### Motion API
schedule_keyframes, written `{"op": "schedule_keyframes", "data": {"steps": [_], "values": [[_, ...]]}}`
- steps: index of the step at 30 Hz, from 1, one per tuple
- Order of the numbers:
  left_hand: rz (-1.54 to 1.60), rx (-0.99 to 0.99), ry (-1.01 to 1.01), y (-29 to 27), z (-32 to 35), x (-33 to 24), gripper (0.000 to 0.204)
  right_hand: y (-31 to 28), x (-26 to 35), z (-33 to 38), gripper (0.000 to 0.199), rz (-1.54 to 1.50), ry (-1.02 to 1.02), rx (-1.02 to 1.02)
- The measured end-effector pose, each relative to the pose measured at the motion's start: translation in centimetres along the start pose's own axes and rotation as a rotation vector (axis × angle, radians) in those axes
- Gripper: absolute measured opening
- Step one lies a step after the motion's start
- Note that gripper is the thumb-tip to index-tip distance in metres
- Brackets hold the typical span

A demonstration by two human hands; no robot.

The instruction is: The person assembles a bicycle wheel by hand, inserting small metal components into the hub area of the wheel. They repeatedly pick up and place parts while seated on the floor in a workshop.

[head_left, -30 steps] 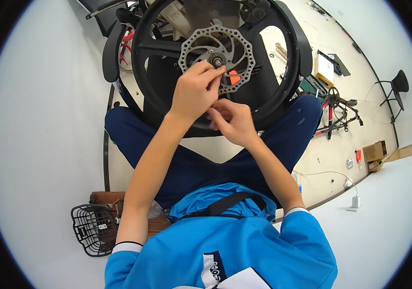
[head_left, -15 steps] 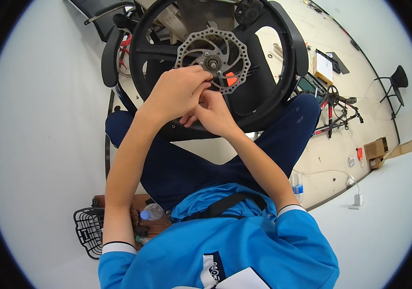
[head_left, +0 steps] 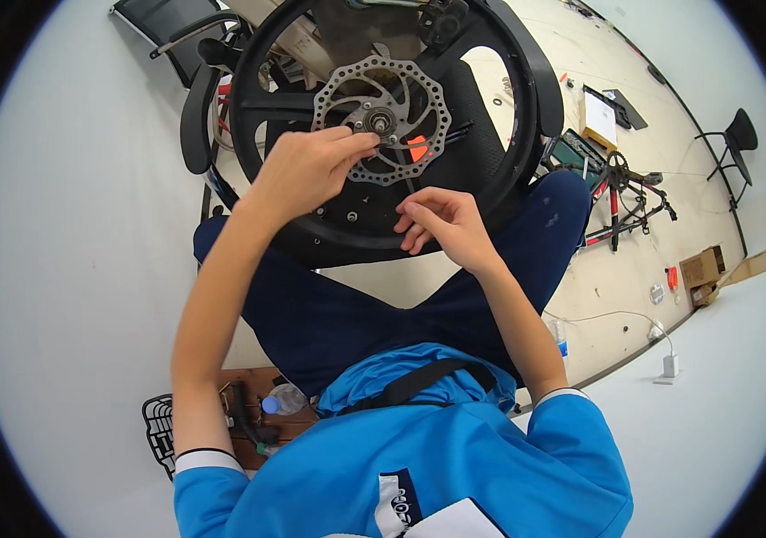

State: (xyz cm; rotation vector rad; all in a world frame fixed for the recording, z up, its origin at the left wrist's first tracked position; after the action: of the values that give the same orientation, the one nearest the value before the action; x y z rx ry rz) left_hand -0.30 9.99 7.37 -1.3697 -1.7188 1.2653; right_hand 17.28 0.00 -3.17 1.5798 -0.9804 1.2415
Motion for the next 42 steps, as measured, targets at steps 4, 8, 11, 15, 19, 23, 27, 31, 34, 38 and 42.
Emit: {"op": "schedule_keyframes", "data": {"steps": [4,8,11,15,19,23,27,31,34,38,42], "values": [[-0.199,0.175,0.145,-2.4,-1.6,0.2,0.019,-0.3,0.0,0.5,0.02,0.001,0.001,0.015],[-0.283,0.259,0.272,-3.0,-3.0,0.2,0.01,-1.0,-0.4,1.0,0.019,0.016,0.021,0.011],[-0.243,0.258,0.209,-3.4,-2.8,0.5,0.013,-1.0,-0.3,0.9,0.019,0.016,0.017,0.003],[-0.136,0.112,0.048,-2.5,-0.2,1.0,0.017,-0.5,0.1,0.3,0.017,0.033,-0.04,-0.004],[0.095,-0.093,-0.05,-3.0,1.4,1.2,0.009,0.3,3.2,-0.8,0.015,0.323,-0.212,-0.144],[0.599,-0.346,-0.298,-0.9,3.3,3.0,0.013,0.3,6.9,-2.5,0.011,0.526,-0.423,-0.305],[0.958,-0.556,-0.323,1.3,2.7,2.7,0.017,0.7,7.7,-5.4,0.012,0.442,-0.436,-0.223],[0.982,-0.741,-0.322,1.6,0.9,0.8,0.015,0.5,7.5,-5.3,0.023,0.584,-0.484,-0.137],[0.774,-0.858,-0.336,2.2,-0.4,-0.1,0.009,0.8,7.5,-5.1,0.031,0.676,-0.481,-0.133],[0.84,-1.129,-0.327,2.2,-2.1,0.4,0.008,0.8,7.5,-5.8,0.028,0.742,-0.508,-0.182],[0.963,-1.229,-0.219,2.4,-3.4,1.0,0.01,0.7,7.6,-5.8,0.023,0.731,-0.489,-0.156]]}}
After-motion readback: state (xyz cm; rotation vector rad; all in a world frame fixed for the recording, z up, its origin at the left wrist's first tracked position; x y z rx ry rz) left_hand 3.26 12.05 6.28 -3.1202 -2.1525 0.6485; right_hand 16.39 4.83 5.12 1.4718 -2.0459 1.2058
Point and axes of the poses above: each hand's wrist, its own z-axis away from the middle knuckle, its own y-axis out of the palm, x = y × z, the point moved 4 cm from there along -z, towards the middle knuckle, and after that the axes turned 13 degrees about x, right-handed, at the moved point
